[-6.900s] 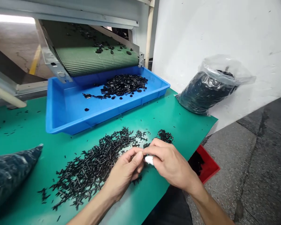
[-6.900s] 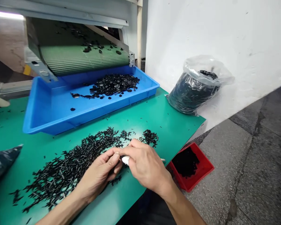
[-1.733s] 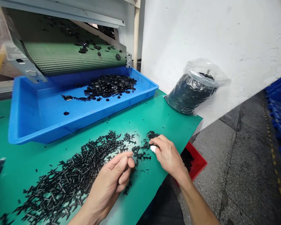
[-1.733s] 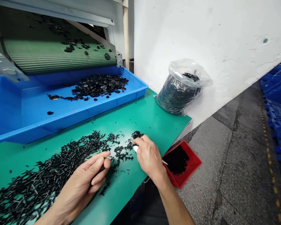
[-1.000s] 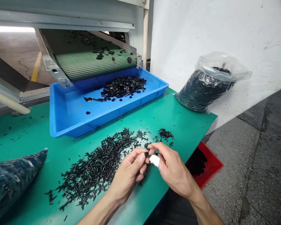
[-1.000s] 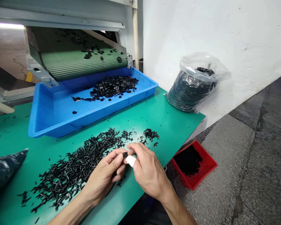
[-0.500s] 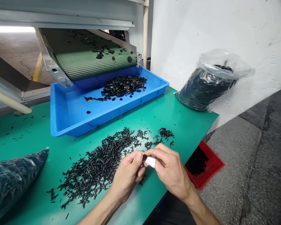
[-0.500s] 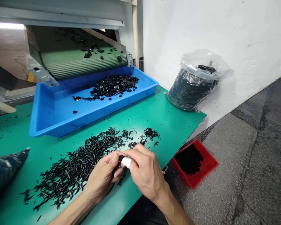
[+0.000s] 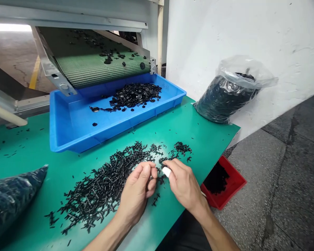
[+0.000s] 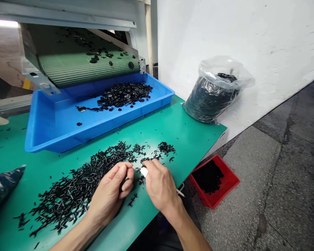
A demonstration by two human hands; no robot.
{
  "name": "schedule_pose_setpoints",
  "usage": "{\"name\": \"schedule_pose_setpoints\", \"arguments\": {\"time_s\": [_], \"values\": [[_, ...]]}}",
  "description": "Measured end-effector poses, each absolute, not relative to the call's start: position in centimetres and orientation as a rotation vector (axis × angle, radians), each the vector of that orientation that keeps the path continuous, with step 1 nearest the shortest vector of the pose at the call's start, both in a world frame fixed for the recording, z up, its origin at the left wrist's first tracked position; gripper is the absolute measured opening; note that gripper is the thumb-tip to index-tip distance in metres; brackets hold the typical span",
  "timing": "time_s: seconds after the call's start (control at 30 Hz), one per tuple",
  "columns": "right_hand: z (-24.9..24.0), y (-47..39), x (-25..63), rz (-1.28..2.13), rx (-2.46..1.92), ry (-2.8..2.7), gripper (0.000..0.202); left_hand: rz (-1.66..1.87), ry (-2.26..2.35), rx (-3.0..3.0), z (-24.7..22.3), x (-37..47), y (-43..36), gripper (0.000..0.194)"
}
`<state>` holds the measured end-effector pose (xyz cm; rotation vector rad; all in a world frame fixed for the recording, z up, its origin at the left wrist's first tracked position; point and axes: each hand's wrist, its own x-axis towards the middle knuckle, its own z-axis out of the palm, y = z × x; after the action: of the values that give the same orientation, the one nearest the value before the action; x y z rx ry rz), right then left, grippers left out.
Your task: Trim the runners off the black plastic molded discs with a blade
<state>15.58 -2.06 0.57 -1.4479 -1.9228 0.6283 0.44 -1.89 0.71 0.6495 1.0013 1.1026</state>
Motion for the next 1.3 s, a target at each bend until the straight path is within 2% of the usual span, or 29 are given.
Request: {"name": "schedule_pose_setpoints", "arguments": {"time_s": [0.2, 0.3, 0.47, 0.67, 0.87, 1.13, 1.3], "values": [[0.9, -1.7, 16.0, 0.894, -1.367, -1.674, 0.034, 0.983, 0.962, 0.750, 0.6, 0.4, -2.1, 0.030], [1.2, -2.3, 15.4, 0.908, -1.413, -1.609, 0.025, 0.930, 0.970, 0.792, 0.4, 0.5, -2.3, 0.033], [1.4, -2.8, 14.9, 0.846, -1.366, -1.634, 0.019, 0.892, 0.955, 0.784, 0.2, 0.4, -2.4, 0.035], [2.6, -3.6, 15.8, 0.666, -1.311, -1.884, 0.038, 1.023, 0.943, 0.780, -0.1, 0.2, -2.4, 0.028], [2.6, -4.9, 15.5, 0.429, -1.421, -2.024, 0.030, 1.072, 0.938, 0.733, -0.2, 0.2, -2.3, 0.026], [2.4, -5.0, 14.5, 0.327, -1.444, -2.096, 0.024, 1.083, 1.012, 0.671, -0.1, 0.4, -2.4, 0.032], [1.8, -5.1, 13.8, 0.250, -1.496, -2.067, 0.023, 1.073, 1.171, 0.854, -0.5, 0.1, -2.5, 0.030]]}}
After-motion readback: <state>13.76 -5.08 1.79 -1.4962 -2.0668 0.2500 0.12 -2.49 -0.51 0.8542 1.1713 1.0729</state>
